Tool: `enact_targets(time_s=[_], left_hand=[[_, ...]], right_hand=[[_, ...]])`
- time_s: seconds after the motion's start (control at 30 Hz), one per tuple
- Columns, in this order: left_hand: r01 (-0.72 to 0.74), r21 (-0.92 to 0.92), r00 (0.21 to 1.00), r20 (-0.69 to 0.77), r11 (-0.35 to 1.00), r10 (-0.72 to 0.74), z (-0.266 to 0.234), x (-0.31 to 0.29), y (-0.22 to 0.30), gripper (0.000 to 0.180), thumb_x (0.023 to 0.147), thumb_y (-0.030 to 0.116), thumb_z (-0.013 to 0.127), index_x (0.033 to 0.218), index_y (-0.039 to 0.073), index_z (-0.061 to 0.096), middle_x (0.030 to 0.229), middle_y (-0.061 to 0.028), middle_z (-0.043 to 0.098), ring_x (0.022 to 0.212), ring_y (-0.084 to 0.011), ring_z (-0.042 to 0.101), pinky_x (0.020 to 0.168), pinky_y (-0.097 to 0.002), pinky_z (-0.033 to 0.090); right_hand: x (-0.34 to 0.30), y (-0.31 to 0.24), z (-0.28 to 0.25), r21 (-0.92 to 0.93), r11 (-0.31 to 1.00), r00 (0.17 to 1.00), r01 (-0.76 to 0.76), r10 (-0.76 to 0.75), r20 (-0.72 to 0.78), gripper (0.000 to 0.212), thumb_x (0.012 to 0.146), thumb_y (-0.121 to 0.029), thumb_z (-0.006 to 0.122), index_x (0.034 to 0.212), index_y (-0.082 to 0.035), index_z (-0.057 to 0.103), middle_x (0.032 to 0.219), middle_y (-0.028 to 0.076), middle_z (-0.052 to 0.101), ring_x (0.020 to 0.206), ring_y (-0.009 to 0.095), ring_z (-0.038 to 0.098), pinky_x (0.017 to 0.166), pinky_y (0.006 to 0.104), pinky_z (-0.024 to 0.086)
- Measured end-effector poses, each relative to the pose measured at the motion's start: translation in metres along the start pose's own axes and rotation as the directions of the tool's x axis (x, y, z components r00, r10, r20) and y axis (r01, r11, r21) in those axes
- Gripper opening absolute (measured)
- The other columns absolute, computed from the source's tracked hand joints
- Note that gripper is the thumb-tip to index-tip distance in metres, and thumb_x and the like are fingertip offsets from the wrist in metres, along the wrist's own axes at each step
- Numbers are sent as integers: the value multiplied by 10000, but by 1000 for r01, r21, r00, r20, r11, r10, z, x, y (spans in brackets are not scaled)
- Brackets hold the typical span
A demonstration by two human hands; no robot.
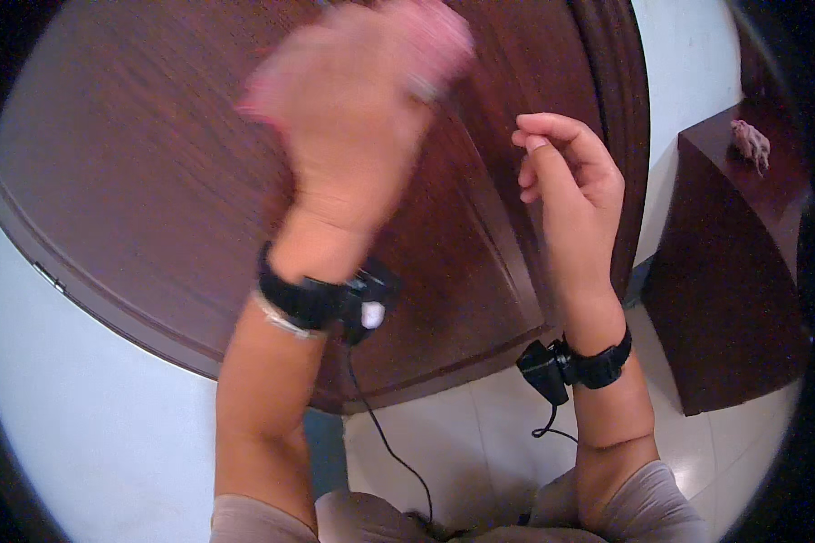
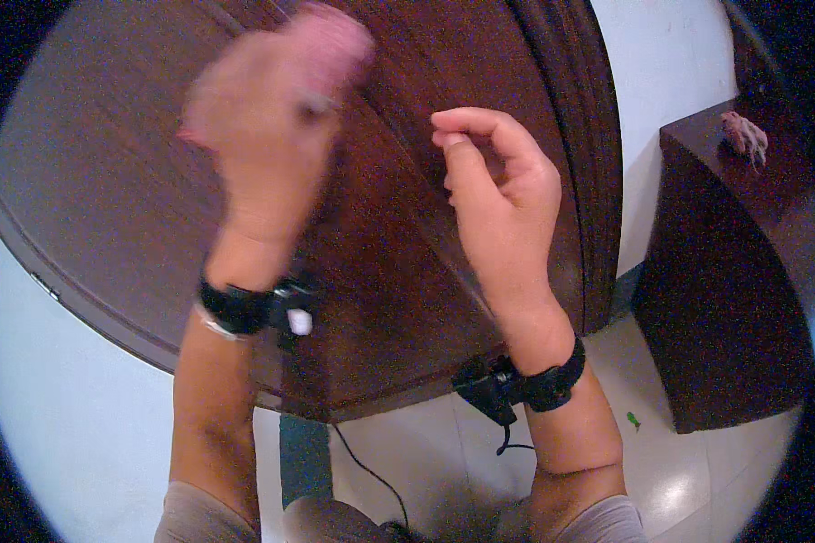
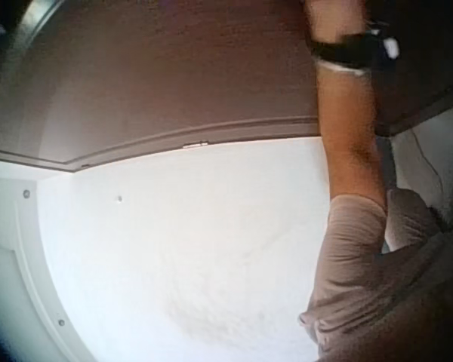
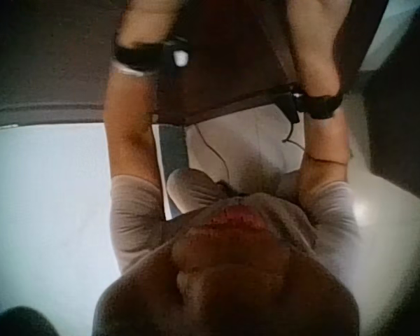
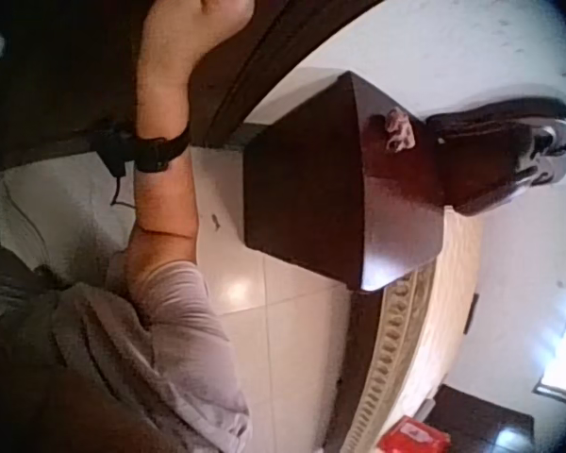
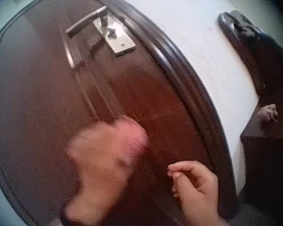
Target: Cleaning a wooden door by wiping it with a pink cloth.
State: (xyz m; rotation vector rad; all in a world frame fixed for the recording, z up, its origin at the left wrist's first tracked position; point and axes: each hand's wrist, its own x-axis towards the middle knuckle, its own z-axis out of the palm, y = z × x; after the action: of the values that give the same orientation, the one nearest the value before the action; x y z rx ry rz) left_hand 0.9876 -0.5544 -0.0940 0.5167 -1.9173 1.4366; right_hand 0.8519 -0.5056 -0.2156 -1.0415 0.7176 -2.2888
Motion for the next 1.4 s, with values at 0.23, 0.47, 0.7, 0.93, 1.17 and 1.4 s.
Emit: enact_targets(time_s=[0.23,0.47,0.7,0.93,1.17,1.4], left_hand=[[-220,-572,834,310,790,456,-23,-77,41,323,809,181,597,1122,113,641,980,-19,604,891,-207,576,796,-356,468],[-158,-34,979,-135,987,152,-29,48,-45,448,716,38,668,1159,72,615,1126,-126,632,1053,-334,581,901,-462,451],[-95,-160,995,-20,983,93,-11,6,-9,605,661,5,682,1257,52,590,1148,-147,628,1051,-353,573,901,-433,456],[-185,-576,747,445,797,495,-19,-63,59,398,816,117,588,1214,119,615,1183,-88,646,828,-232,619,674,-374,498],[45,-287,982,-161,957,-95,-6,34,15,621,664,-7,698,1266,94,587,1240,-129,589,1101,-342,555,928,-445,404],[-245,-395,950,85,885,301,24,1,76,431,812,96,604,1242,124,627,1230,-70,597,963,-245,588,774,-369,496]], right_hand=[[11,35,-16,92,986,989,-140,144,-30,149,890,-22,578,986,-49,689,812,-3,641,597,24,486,495,193,368],[6,51,-29,48,998,993,-44,49,-108,125,895,-20,582,954,-46,690,821,-8,634,615,18,491,506,186,365],[8,41,-29,159,982,990,-97,112,-87,121,889,-16,581,948,-39,685,791,-8,624,601,16,481,501,183,362],[11,37,-34,271,947,973,-175,209,-102,127,886,-21,578,964,-46,675,766,10,622,547,32,481,460,197,362],[14,28,-36,302,940,975,-155,196,-108,132,892,-19,562,960,-35,675,759,20,623,536,42,483,450,206,371],[24,14,-43,301,953,977,-42,103,-187,123,892,-19,565,957,-24,670,736,11,605,530,41,466,458,204,357]])
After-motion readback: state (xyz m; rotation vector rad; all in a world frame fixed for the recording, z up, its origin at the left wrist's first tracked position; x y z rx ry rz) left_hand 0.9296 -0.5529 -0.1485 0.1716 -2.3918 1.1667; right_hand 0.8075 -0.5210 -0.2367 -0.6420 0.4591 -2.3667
